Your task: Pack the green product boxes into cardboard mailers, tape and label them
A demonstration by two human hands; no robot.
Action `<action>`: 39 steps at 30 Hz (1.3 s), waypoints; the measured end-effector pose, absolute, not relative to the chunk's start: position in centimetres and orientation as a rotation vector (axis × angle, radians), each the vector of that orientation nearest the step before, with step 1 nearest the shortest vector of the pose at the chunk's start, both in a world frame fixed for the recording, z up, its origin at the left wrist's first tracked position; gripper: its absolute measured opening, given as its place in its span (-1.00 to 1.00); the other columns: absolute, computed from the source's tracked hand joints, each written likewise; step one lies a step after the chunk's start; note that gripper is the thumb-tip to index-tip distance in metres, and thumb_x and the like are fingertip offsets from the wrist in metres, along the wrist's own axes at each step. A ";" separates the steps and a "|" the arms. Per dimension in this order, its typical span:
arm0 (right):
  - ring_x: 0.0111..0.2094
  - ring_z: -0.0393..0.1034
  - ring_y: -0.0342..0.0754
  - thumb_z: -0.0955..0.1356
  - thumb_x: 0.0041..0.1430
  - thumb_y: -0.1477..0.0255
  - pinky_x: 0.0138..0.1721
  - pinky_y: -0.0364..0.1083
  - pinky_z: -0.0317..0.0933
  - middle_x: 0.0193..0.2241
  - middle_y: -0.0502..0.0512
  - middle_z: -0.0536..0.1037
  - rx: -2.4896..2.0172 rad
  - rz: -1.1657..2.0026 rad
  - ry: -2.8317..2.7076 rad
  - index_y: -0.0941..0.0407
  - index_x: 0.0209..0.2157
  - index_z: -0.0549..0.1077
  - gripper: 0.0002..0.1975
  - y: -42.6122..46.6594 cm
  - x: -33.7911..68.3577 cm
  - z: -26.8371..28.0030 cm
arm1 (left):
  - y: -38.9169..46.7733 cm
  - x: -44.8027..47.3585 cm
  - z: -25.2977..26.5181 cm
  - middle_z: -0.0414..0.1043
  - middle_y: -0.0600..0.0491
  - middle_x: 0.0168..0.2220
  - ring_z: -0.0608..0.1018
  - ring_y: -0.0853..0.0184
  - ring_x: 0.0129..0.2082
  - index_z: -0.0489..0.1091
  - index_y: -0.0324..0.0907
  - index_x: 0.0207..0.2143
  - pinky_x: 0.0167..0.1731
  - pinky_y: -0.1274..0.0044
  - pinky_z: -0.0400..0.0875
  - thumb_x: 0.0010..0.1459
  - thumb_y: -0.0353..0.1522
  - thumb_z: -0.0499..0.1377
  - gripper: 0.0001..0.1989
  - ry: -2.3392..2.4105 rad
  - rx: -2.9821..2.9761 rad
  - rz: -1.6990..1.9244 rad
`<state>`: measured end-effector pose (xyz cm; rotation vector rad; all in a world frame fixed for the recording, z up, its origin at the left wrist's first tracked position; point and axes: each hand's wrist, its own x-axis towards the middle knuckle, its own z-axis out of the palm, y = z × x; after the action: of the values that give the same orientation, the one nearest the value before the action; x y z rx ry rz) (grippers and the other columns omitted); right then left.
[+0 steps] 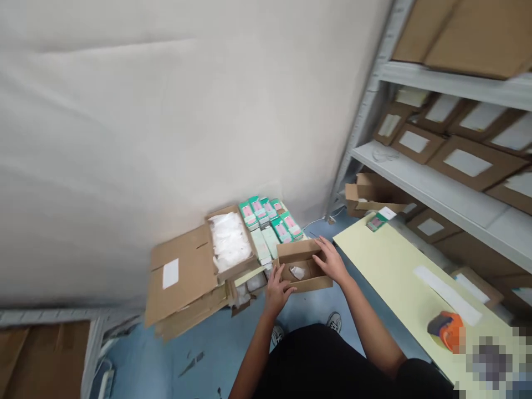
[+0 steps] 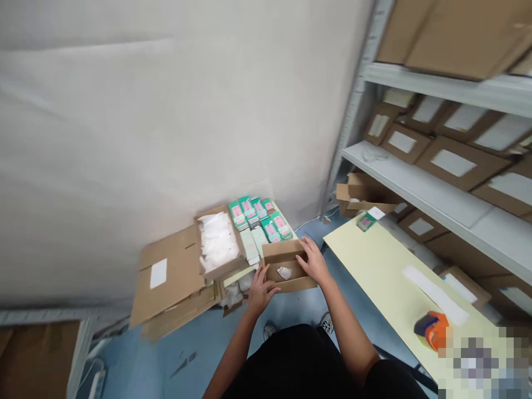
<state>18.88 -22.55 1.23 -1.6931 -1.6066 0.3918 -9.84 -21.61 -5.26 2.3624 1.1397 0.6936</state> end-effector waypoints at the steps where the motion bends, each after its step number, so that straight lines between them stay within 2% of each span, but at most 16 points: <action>1: 0.37 0.18 0.21 0.36 0.30 0.30 0.38 0.27 0.12 0.37 0.17 0.29 -1.728 0.374 -1.557 -0.04 0.33 0.33 -0.42 -23.5 21.0 0.9 | -21.4 -8.0 -5.3 0.18 -0.04 0.41 0.15 -0.15 0.44 0.63 -0.10 -0.27 0.29 -0.06 0.30 0.21 -0.19 0.34 -0.82 1.098 2.379 0.682; 8: 0.37 0.19 0.21 0.37 0.26 0.33 0.36 0.27 0.15 0.36 0.20 0.30 -1.973 0.254 -1.269 -0.02 0.31 0.35 -0.42 -32.0 35.8 -1.1 | -20.1 6.4 -5.8 0.15 -0.07 0.42 0.11 -0.13 0.45 0.62 -0.12 -0.24 0.31 -0.02 0.28 0.23 -0.22 0.32 -0.83 0.790 2.488 0.538; 15: 0.41 0.12 0.20 0.38 0.26 0.32 0.36 0.23 0.14 0.43 0.14 0.17 -2.161 0.173 -0.974 -0.08 0.37 0.26 -0.34 -40.8 45.8 -1.1 | -19.7 22.0 -6.4 0.16 -0.02 0.42 0.13 -0.11 0.45 0.62 -0.11 -0.29 0.31 0.00 0.30 0.22 -0.23 0.33 -0.85 0.451 2.523 0.431; 22: 0.43 0.06 0.20 0.36 0.29 0.29 0.37 0.26 0.14 0.41 0.18 0.20 -2.217 0.067 -0.727 -0.04 0.38 0.25 -0.36 -45.2 49.2 -1.5 | -19.9 33.6 -7.8 0.11 0.01 0.45 0.09 -0.07 0.47 0.64 -0.11 -0.28 0.35 0.02 0.24 0.14 -0.28 0.39 -0.88 0.130 2.486 0.321; 30: 0.40 0.15 0.21 0.37 0.28 0.28 0.36 0.28 0.14 0.39 0.20 0.25 -2.261 0.090 -0.511 -0.03 0.32 0.33 -0.41 -42.3 49.0 -2.3 | -16.0 40.7 -12.3 0.02 -0.05 0.48 0.04 -0.12 0.48 0.64 -0.17 -0.33 0.35 0.02 0.22 0.08 -0.33 0.41 -0.89 -0.044 2.390 0.057; 32: 0.40 0.15 0.21 0.38 0.26 0.27 0.37 0.29 0.11 0.37 0.21 0.29 -2.230 0.086 -0.460 -0.01 0.30 0.36 -0.42 -40.4 48.9 -2.3 | -14.4 41.6 -13.3 0.04 -0.05 0.48 0.10 -0.11 0.46 0.63 -0.17 -0.28 0.34 0.05 0.23 0.08 -0.33 0.40 -0.85 -0.099 2.357 0.034; 34: 0.38 0.19 0.22 0.41 0.22 0.25 0.37 0.29 0.10 0.33 0.24 0.35 -2.162 0.111 -0.415 0.01 0.27 0.40 -0.42 -38.2 49.0 -2.4 | -12.8 42.1 -13.9 0.08 -0.05 0.46 0.17 -0.08 0.44 0.61 -0.14 -0.14 0.34 0.08 0.24 0.11 -0.31 0.37 -0.75 -0.168 2.321 0.066; 39: 0.26 0.38 0.24 0.47 0.13 0.10 0.25 0.25 0.29 0.28 0.27 0.43 -1.751 0.359 -0.198 0.01 0.25 0.42 -0.32 -30.9 50.5 -3.3 | -8.5 43.5 -12.8 0.29 -0.10 0.34 0.32 0.09 0.36 0.40 -0.09 0.22 0.34 0.17 0.27 0.24 -0.36 0.19 -0.52 -0.068 2.289 0.142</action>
<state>50.49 -30.91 -3.27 -1.7509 -0.1980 0.3587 43.54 -8.47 -12.84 2.2890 -0.0682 0.1425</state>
